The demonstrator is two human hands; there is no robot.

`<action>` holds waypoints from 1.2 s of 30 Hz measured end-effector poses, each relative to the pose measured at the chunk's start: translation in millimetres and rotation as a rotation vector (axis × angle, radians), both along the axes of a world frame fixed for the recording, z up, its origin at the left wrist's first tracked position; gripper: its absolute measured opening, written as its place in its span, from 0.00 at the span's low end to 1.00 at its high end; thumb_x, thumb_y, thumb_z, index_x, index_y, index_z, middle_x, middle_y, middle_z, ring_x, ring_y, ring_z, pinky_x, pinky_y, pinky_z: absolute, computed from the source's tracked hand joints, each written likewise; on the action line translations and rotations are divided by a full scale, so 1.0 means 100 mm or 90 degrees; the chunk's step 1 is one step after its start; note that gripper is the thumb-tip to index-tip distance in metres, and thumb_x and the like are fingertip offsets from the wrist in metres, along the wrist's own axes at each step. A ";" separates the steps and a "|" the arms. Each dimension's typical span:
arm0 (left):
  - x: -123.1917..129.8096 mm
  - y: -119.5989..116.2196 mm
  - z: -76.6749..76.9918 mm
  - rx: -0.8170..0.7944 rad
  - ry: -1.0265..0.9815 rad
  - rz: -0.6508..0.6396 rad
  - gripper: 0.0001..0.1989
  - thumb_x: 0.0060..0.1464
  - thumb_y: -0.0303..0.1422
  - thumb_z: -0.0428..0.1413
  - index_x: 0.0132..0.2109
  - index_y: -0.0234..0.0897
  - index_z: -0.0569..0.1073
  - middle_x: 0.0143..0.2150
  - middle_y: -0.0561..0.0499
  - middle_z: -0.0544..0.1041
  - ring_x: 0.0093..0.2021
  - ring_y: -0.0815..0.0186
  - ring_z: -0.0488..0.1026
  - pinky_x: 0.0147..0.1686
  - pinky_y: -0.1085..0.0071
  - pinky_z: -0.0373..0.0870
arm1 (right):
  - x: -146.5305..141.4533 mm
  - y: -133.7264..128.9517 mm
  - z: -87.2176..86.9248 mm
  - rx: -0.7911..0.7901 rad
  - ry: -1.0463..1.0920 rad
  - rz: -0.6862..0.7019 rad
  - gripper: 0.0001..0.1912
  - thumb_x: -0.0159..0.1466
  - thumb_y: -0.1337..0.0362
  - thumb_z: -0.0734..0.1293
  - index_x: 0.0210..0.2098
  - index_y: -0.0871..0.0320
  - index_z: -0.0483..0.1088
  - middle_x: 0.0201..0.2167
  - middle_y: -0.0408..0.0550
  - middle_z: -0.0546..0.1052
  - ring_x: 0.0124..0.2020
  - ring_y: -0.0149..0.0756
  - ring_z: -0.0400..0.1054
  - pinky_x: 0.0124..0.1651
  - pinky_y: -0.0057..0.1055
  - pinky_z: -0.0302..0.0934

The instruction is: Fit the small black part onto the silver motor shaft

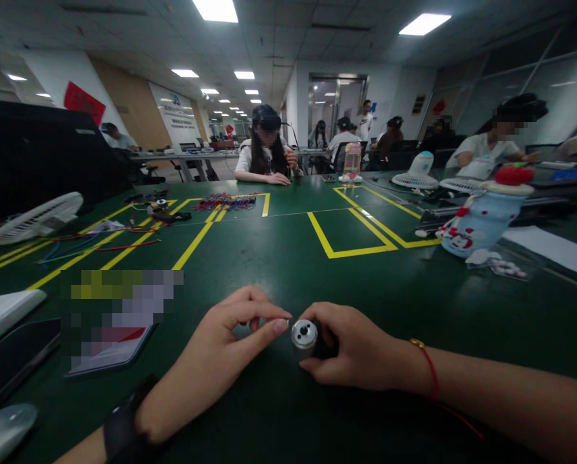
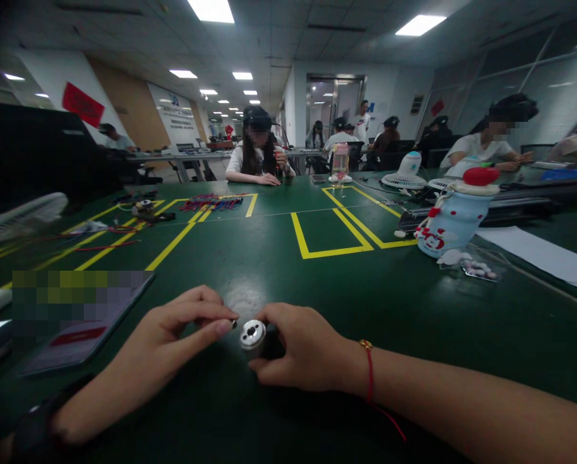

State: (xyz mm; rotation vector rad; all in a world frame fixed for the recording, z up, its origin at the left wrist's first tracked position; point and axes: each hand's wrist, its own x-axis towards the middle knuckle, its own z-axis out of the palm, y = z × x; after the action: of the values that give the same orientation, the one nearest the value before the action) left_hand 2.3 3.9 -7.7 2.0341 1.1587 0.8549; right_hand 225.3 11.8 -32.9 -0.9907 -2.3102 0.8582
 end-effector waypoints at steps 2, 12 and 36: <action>-0.06 0.02 -0.07 -0.011 0.026 -0.027 0.07 0.59 0.35 0.56 0.40 0.46 0.79 0.37 0.53 0.72 0.38 0.65 0.70 0.38 0.71 0.65 | 0.00 0.00 -0.01 -0.004 0.005 -0.004 0.18 0.51 0.66 0.71 0.41 0.57 0.67 0.31 0.42 0.71 0.26 0.29 0.61 0.27 0.25 0.53; -0.07 0.06 -0.24 0.015 0.170 -0.115 0.07 0.57 0.37 0.58 0.41 0.52 0.80 0.41 0.51 0.72 0.44 0.61 0.68 0.45 0.66 0.63 | 0.03 -0.01 -0.02 -0.020 0.001 -0.008 0.18 0.51 0.66 0.71 0.41 0.58 0.66 0.31 0.42 0.71 0.26 0.29 0.61 0.27 0.25 0.55; -0.22 0.17 -0.25 -0.131 -0.076 0.105 0.11 0.62 0.35 0.48 0.48 0.40 0.71 0.37 0.52 0.74 0.35 0.65 0.72 0.37 0.69 0.67 | 0.05 -0.01 0.03 -0.017 -0.005 -0.005 0.17 0.50 0.68 0.69 0.39 0.58 0.65 0.32 0.43 0.70 0.26 0.29 0.61 0.26 0.25 0.55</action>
State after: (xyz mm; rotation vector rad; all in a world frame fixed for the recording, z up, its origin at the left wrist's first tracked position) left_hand -19.4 20.5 -32.6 1.7166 1.3042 0.8849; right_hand 230.1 10.4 -30.2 -1.0156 -2.3055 0.8862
